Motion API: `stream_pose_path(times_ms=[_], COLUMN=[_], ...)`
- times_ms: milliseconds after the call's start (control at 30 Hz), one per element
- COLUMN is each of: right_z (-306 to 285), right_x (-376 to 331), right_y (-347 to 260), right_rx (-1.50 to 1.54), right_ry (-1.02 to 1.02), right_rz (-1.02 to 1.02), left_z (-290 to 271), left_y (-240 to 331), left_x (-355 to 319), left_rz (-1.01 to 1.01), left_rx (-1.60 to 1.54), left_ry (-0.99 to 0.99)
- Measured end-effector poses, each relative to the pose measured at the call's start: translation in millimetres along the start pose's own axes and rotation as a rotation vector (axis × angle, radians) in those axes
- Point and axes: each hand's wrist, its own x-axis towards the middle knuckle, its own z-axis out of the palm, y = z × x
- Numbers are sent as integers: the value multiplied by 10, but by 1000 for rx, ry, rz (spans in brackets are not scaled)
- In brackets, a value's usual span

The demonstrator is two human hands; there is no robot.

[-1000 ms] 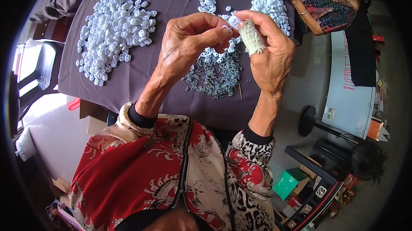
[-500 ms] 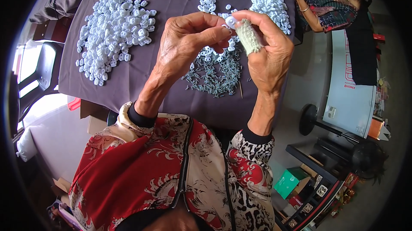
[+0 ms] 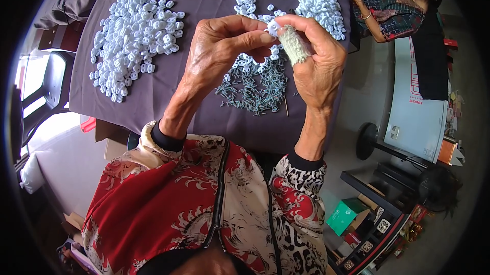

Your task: The person assembles plastic cord locks by inserting springs into the plastic stoppers by hand.

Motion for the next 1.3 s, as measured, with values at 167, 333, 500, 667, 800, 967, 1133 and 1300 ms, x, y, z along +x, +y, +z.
stream_pose_path(times_ms=[167,333,500,667,800,967,1133,1300], right_z=[27,17,37,112,128,111,122,93], right_x=[-8,-6,-20,-42,-34,-34,-48,-37], right_y=[54,90,99,86,88,106,109,104], right_rx=[-10,30,2,-257,-524,-530,-526,-605], right_ry=[0,3,-49,-17,8,0,-40,-87], right_rz=[-52,-43,12,-133,-287,-320,-309,-300], left_z=[-4,-5,-45,-33,-3,-57,-54,-40], left_y=[6,-9,-34,-101,-115,-118,-168,-150], left_x=[-1,21,47,77,75,104,102,100], left_rz=[-11,-55,-116,-184,-183,-213,-188,-214], left_rx=[2,-98,-184,-329,-349,-318,-293,-321], left_ry=[2,-21,-55,25,40,-9,-48,-46])
